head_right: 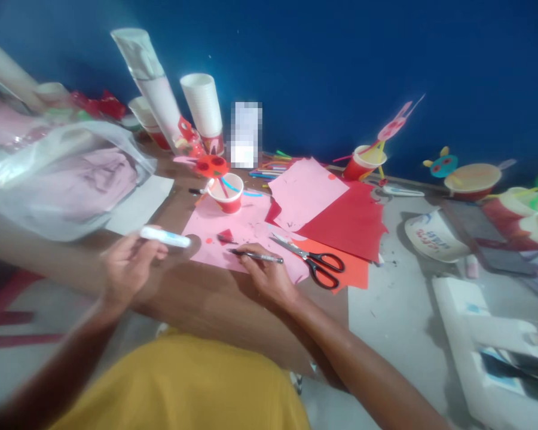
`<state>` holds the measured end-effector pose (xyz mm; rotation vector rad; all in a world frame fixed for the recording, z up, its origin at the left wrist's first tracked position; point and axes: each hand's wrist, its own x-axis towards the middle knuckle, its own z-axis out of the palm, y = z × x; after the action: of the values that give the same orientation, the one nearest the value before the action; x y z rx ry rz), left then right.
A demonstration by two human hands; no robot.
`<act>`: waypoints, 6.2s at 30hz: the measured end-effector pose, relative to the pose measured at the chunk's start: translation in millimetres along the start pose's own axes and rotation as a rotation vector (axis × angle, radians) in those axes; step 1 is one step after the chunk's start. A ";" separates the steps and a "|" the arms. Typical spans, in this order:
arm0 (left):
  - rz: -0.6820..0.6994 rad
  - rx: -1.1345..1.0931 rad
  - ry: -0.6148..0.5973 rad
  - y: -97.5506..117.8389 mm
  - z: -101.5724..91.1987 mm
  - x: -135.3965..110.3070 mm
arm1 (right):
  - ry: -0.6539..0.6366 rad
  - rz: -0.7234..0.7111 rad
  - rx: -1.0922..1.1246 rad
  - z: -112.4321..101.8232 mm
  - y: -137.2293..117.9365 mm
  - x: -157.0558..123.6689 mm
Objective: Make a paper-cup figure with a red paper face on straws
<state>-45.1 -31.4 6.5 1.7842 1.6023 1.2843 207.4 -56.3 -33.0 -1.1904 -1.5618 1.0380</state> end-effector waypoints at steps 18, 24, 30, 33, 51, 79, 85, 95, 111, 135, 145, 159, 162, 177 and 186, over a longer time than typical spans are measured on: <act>0.281 0.002 -0.367 18.4 33.8 -4.0 | 0.062 0.021 0.075 -2.2 -2.7 2.3; 0.336 0.000 -0.366 13.6 36.3 -4.4 | 0.071 0.004 0.055 -2.8 -5.5 4.4; 0.352 0.014 -0.390 11.8 36.9 -2.9 | 0.068 -0.003 0.058 -2.3 -2.9 4.5; 0.348 0.026 -0.402 11.9 38.0 -1.9 | 0.063 0.013 0.074 -2.0 -2.1 3.8; 0.317 0.024 -0.440 16.1 37.0 -1.6 | 0.056 0.012 0.082 -1.8 -0.8 1.9; 0.285 0.088 -0.393 11.0 38.9 -12.7 | -0.169 -0.011 -0.232 1.5 -32.5 67.2; 0.274 0.141 -0.371 12.1 38.0 -13.8 | -0.478 -0.142 -0.448 18.3 -36.5 98.6; 0.213 0.191 -0.381 15.0 36.9 -13.7 | -0.676 -0.255 -0.474 24.4 -28.9 113.9; 0.206 0.199 -0.370 15.2 38.1 -13.8 | -0.873 -0.218 -0.503 32.3 -36.6 128.1; 0.234 0.175 -0.337 16.8 39.8 -15.8 | -0.695 -0.273 -0.448 16.7 -29.4 110.6; 0.221 0.163 -0.344 12.3 40.3 -15.6 | -0.548 -0.331 -0.519 10.6 -21.2 90.7; 0.198 0.138 -0.355 13.8 40.1 -15.8 | -0.465 -0.261 -0.568 2.5 -18.9 61.4; 0.198 0.140 -0.363 13.5 40.2 -16.1 | -0.451 -0.279 -0.653 3.1 -17.7 53.2; 0.278 0.157 -0.275 7.2 41.6 -18.1 | -0.232 -0.642 -0.616 6.0 2.5 24.1; 0.284 0.157 -0.294 4.4 41.3 -17.0 | -0.319 -0.698 -0.519 6.5 9.0 19.9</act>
<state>-6.8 -37.5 -16.0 2.2429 1.3542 0.9688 200.3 -35.8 -40.1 -0.6940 -2.3601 0.3710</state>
